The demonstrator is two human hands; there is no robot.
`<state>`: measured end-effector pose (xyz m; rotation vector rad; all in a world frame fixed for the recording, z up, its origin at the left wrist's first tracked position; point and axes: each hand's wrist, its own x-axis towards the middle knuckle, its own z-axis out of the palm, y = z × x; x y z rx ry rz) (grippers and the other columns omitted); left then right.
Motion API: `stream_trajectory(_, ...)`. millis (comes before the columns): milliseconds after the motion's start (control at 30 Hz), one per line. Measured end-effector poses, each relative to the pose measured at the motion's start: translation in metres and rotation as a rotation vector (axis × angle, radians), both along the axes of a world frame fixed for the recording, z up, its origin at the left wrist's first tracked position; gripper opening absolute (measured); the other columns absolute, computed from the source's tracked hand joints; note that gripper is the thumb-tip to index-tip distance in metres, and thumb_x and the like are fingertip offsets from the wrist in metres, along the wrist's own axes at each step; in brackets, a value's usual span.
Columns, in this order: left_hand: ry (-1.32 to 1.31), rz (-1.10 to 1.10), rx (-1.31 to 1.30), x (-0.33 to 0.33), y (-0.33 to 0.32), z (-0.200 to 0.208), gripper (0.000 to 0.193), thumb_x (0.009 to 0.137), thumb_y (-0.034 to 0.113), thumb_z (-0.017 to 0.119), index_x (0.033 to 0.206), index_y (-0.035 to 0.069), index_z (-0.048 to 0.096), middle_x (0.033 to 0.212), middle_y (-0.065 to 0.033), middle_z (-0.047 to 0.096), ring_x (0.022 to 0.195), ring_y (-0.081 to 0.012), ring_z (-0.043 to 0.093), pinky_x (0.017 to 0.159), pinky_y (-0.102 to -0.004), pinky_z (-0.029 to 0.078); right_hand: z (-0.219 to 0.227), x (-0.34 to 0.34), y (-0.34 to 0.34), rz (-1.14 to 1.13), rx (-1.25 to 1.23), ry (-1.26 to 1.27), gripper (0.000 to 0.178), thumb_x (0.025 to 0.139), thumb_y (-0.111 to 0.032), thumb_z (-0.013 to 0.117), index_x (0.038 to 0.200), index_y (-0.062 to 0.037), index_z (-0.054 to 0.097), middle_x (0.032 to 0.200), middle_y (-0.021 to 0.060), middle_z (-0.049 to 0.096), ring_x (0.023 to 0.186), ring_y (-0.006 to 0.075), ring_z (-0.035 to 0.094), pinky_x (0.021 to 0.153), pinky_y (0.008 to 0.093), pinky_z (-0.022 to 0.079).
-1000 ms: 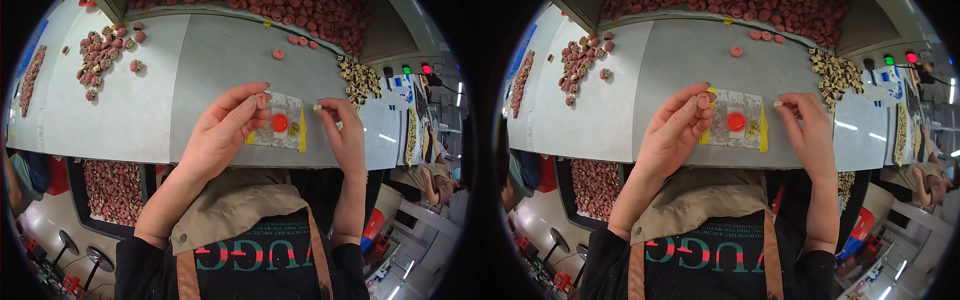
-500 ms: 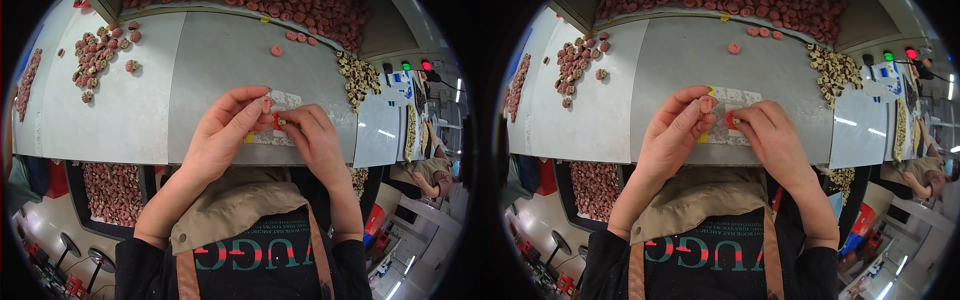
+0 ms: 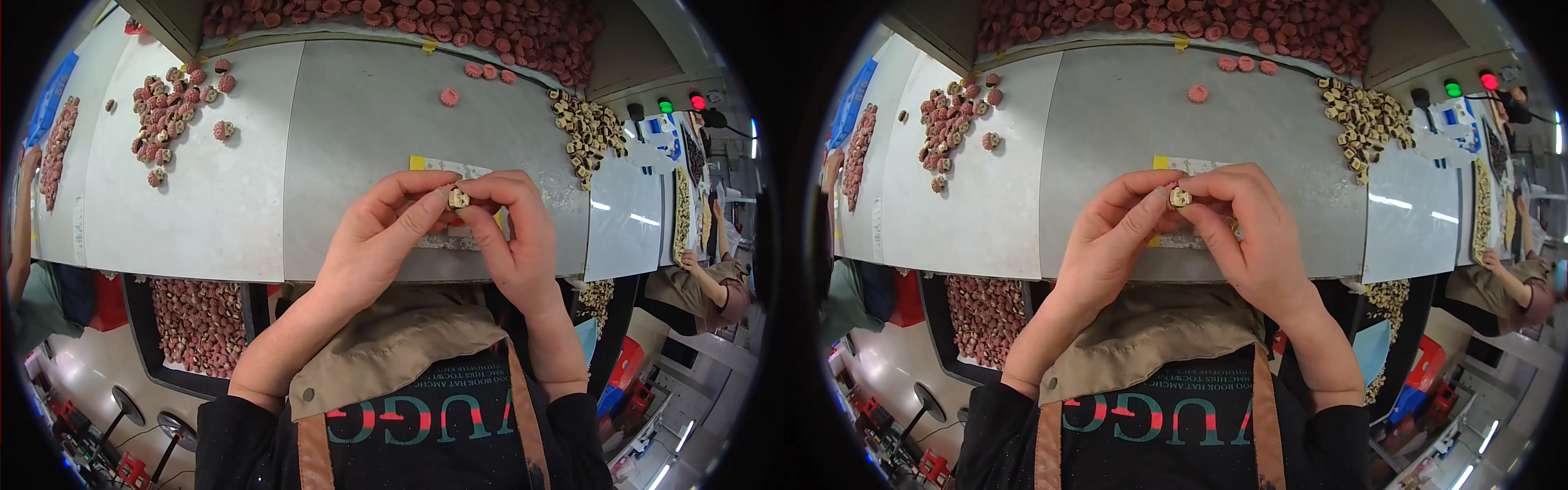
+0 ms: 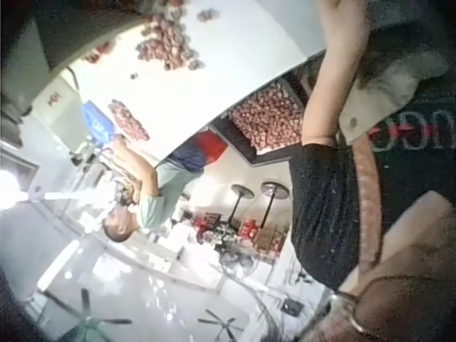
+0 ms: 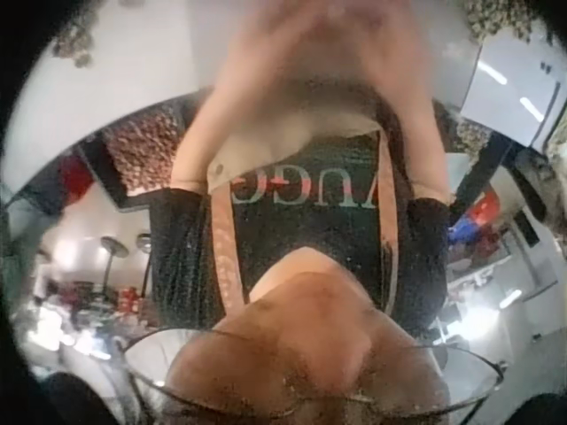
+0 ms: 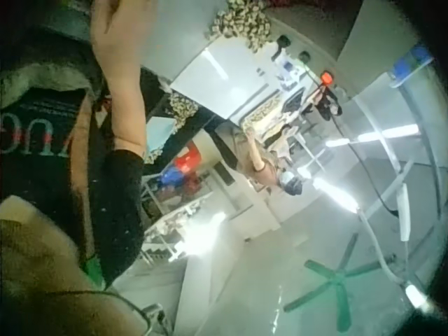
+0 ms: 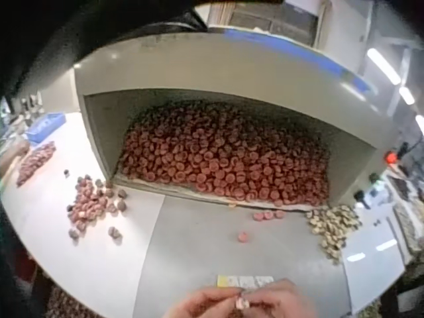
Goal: The person assembles small toy parts by pressing pieces together with adhesive, receives a tray of components, empties it onto the worktable, and passes the tray back.
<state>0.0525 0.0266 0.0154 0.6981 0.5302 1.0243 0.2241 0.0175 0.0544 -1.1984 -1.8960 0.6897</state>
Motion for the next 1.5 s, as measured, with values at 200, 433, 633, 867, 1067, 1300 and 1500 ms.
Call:
stream_trajectory(200,0.185,0.032,0.419,0.092,0.033,0.036,0.023,0.096,0.006,0.056,0.117,-0.003,0.058,0.108,-0.0078,0.061,0.096,-0.0139,0.062,0.086,-0.0258,0.050,0.047,0.076,0.005,-0.164,0.389,-0.327,0.023,0.083,0.000,0.066,0.105,-0.0045,0.061,0.095,0.0109,0.062,0.084,0.0255,0.060,0.073,0.0340,0.049)
stream_trajectory(433,0.605,0.340,0.242,0.086,-0.015,0.063,0.018,0.096,0.004,0.053,0.113,-0.003,0.057,0.107,-0.0074,0.061,0.095,-0.0138,0.059,0.085,-0.0264,0.049,0.049,0.083,0.002,0.061,0.234,0.030,0.016,0.085,-0.006,0.063,0.101,-0.0047,0.060,0.097,0.0088,0.059,0.090,0.0294,0.057,0.077,0.0379,0.048)
stream_trajectory(633,0.350,0.270,0.122,0.114,-0.023,0.084,0.025,0.100,0.019,0.051,0.115,-0.001,0.054,0.106,-0.0066,0.061,0.092,-0.0108,0.059,0.081,-0.0244,0.048,0.066,0.108,-0.007,0.072,0.218,0.186,0.013,0.086,-0.010,0.061,0.095,-0.0039,0.054,0.091,0.0110,0.053,0.084,0.0299,0.055,0.073,0.0367,0.047)
stream_trajectory(867,0.211,0.173,0.104,0.111,-0.029,0.105,0.031,0.099,0.017,0.051,0.125,0.000,0.048,0.111,-0.0097,0.059,0.099,-0.0151,0.059,0.084,-0.0265,0.049,0.091,0.107,-0.016,0.060,0.374,0.043,0.016,0.084,-0.012,0.063,0.095,-0.0054,0.054,0.092,0.0088,0.052,0.087,0.0284,0.054,0.077,0.0370,0.046)
stream_trajectory(1067,0.476,0.182,-0.049,0.107,-0.051,0.135,0.022,0.096,0.019,0.057,0.110,0.004,0.065,0.089,-0.0087,0.067,0.085,-0.0179,0.063,0.074,-0.0272,0.051,0.107,0.100,-0.032,0.062,0.347,0.125,0.020,0.081,-0.013,0.065,0.097,-0.0077,0.055,0.096,0.0082,0.052,0.092,0.0282,0.053,0.079,0.0390,0.046)
stream_trajectory(1300,0.524,0.220,0.018,0.107,-0.032,0.085,0.060,0.088,0.002,0.059,0.142,0.006,0.032,0.115,-0.0113,0.057,0.105,-0.0168,0.057,0.090,-0.0285,0.047,0.046,0.099,0.002,0.157,0.361,-0.078,0.020,0.076,-0.021,0.066,0.093,-0.0118,0.060,0.093,0.0058,0.054,0.091,0.0268,0.054,0.079,0.0392,0.045)
stream_trajectory(1500,0.420,0.298,0.262,0.054,-0.021,0.000,0.064,0.083,-0.008,0.062,0.139,0.003,0.032,0.115,-0.0123,0.053,0.101,-0.0157,0.059,0.083,-0.0254,0.052,-0.023,0.038,0.017,0.039,0.417,-0.172,0.034,0.060,-0.003,0.077,0.090,-0.0074,0.060,0.091,0.0073,0.055,0.080,0.0259,0.056,0.065,0.0349,0.048)
